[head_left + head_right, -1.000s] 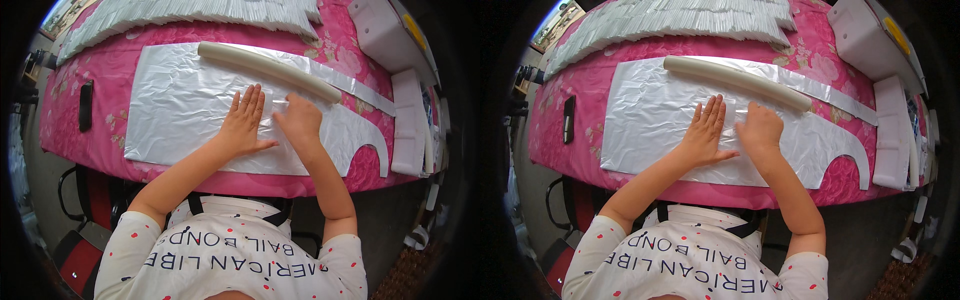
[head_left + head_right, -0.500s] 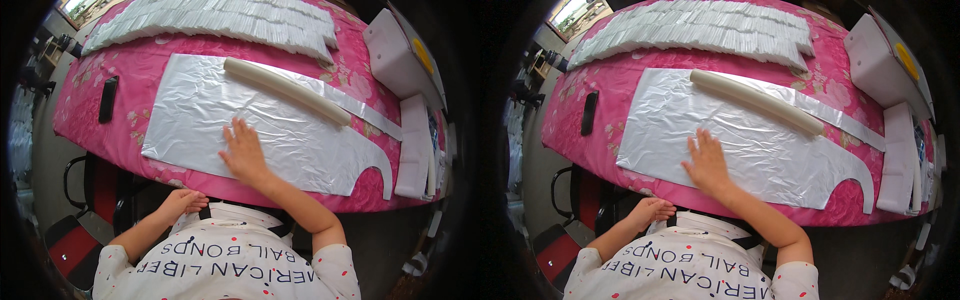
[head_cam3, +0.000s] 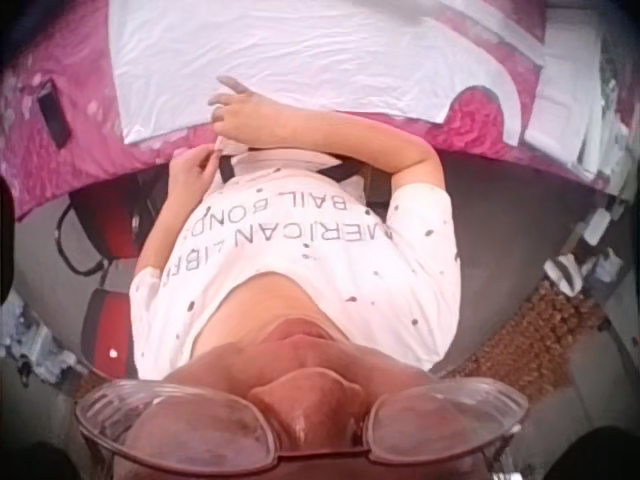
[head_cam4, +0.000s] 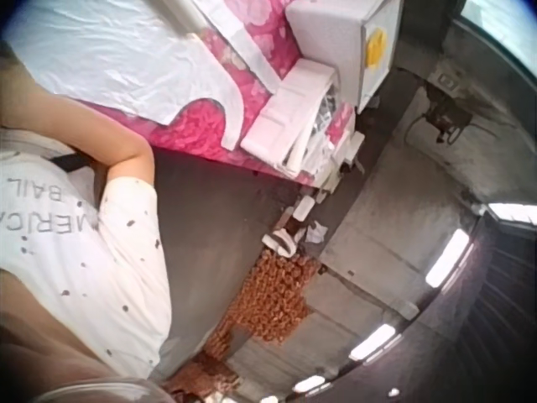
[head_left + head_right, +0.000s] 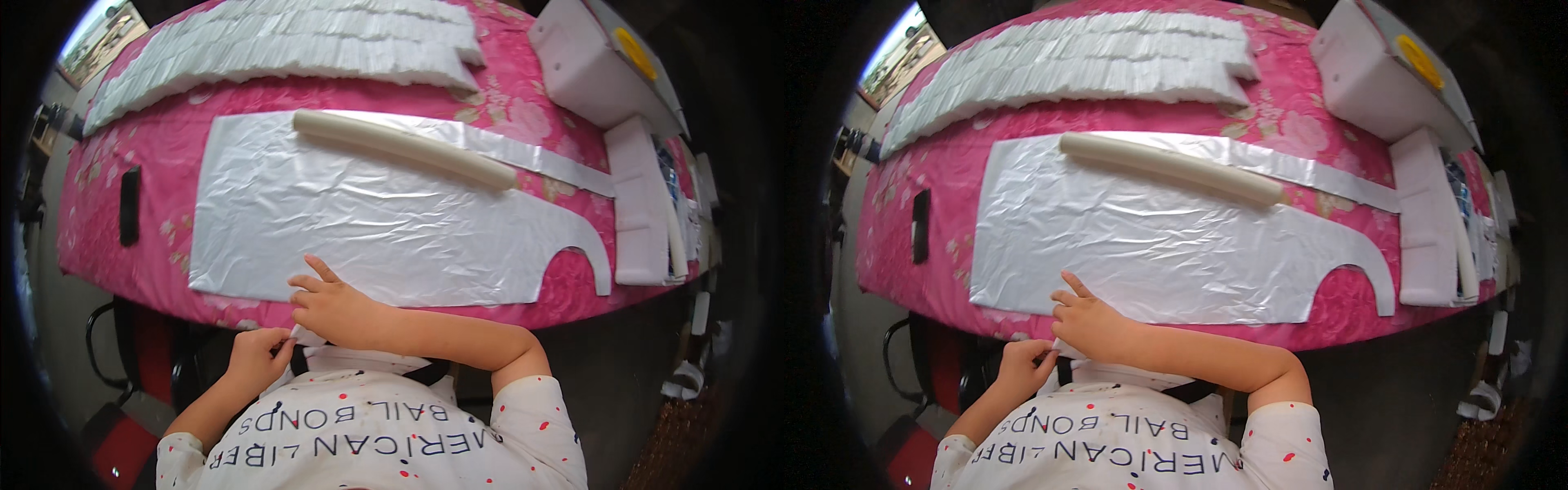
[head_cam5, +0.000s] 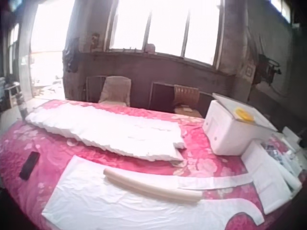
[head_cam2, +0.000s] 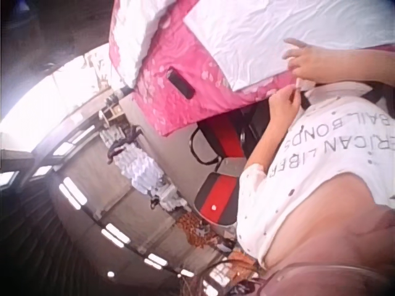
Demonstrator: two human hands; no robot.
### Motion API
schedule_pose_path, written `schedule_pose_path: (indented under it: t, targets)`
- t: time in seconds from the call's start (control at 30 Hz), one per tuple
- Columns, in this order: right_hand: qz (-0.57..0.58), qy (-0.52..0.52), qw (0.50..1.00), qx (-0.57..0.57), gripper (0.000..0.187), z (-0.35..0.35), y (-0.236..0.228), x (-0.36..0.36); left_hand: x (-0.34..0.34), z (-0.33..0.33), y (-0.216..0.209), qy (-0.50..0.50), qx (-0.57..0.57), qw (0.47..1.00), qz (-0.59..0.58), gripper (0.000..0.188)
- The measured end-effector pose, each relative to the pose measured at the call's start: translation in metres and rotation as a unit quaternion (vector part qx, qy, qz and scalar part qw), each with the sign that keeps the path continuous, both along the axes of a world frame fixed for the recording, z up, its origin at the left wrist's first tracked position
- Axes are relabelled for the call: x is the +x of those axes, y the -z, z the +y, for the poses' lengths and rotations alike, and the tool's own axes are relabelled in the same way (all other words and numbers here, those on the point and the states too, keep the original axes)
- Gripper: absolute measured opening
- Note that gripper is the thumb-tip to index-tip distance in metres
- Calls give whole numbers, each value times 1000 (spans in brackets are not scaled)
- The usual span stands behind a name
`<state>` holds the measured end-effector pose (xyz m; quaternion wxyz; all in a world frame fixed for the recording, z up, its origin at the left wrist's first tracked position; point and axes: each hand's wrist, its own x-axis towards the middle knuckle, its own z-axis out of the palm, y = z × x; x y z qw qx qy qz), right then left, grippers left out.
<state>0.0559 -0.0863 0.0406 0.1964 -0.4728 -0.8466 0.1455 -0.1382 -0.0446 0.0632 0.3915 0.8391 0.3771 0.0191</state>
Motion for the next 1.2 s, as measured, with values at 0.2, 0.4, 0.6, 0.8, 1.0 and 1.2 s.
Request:
schedule_pose_path:
  t: [0.2, 0.4, 0.6, 0.8, 1.0, 1.2]
  targets:
    - [180, 171, 966, -66, 11, -17, -17, 108, 39, 19, -11, 89, 129, 983, -97, 45]
    - [409, 538, 720, 158, 26, -25, 6, 318, 51, 23, -2, 122, 95, 985, -79, 49]
    - [163, 774, 603, 105, 36, -12, 28, 439, 67, 23, 0, 151, 59, 983, -86, 50]
    - [-51, 613, 767, 179, 39, 16, 8, 375, 65, 29, 3, 134, 78, 984, -92, 51]
    - [6, 362, 930, 68, 41, -10, -3, 241, 93, 42, 6, 189, 104, 968, -125, 56]
    - [39, 365, 927, -75, 44, -70, -3, 154, 140, 32, 16, 189, 96, 966, -149, 72]
